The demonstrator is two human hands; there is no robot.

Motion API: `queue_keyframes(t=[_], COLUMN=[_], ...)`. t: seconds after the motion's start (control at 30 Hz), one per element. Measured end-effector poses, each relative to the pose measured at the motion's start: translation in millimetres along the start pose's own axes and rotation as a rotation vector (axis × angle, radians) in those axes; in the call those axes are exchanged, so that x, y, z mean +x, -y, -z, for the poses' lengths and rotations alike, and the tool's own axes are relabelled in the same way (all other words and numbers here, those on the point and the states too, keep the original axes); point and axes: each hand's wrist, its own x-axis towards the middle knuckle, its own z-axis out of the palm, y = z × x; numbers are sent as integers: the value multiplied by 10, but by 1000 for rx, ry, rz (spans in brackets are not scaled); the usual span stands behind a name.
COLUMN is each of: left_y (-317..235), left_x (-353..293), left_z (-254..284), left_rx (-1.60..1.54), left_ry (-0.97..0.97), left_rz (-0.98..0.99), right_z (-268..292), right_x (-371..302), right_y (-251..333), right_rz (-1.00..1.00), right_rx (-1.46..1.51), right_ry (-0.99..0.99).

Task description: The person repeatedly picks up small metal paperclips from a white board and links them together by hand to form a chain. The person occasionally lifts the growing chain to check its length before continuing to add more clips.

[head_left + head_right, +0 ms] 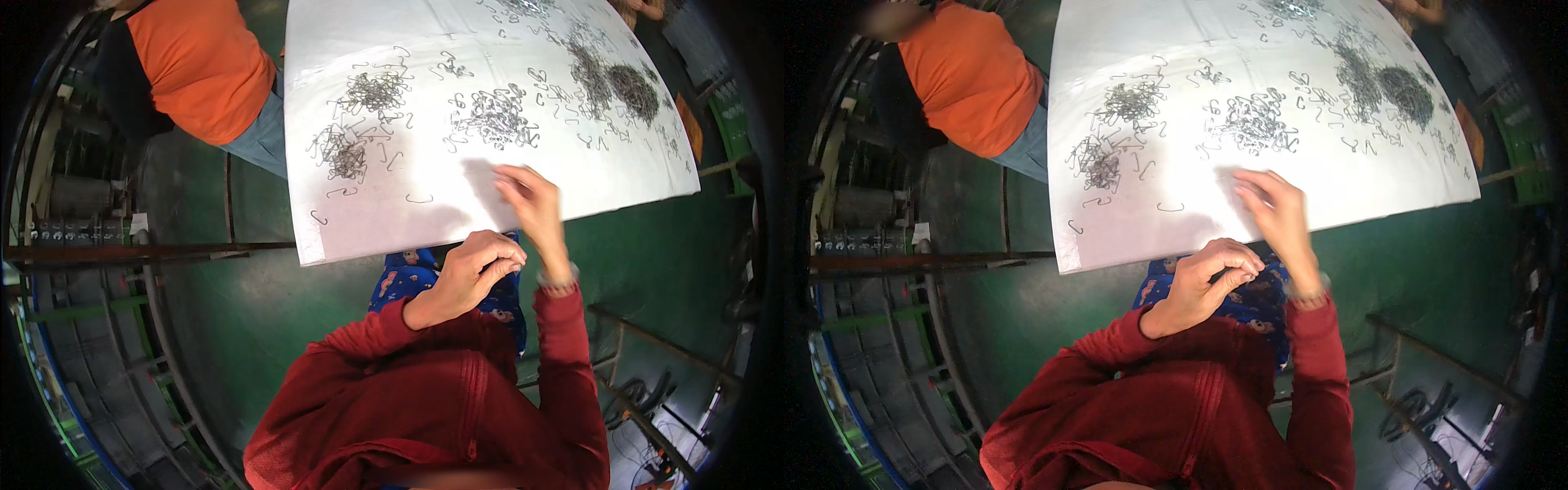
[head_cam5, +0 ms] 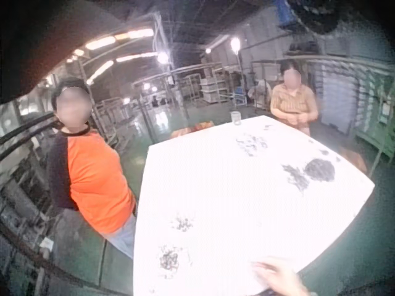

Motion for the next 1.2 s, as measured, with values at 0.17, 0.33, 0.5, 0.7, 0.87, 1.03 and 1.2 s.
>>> queue_keyframes(t=[0.17,0.33,0.5,0.7,0.87,1.03,1.2], left_y=[-49,-19,60,112,125,79,101], left_x=[-52,-82,-100,-77,11,44,53], left_z=[50,126,91,44,-6,16,104], left_rx=[83,99,70,12,-136,-24,-15], left_ry=[-57,-91,-143,-197,-183,-152,-81], left_rz=[29,25,98,111,121,64,69], right_z=[-746,-816,-455,295,235,110,-34], right_x=[744,864,595,-522,-864,-873,-860], right_y=[-509,-679,-463,415,657,586,573], right_rz=[245,261,-44,-58,-13,35,125], right_rx=[-365,-573,-201,243,301,247,398], right_ry=[143,115,-13,-74,-134,-258,-303])
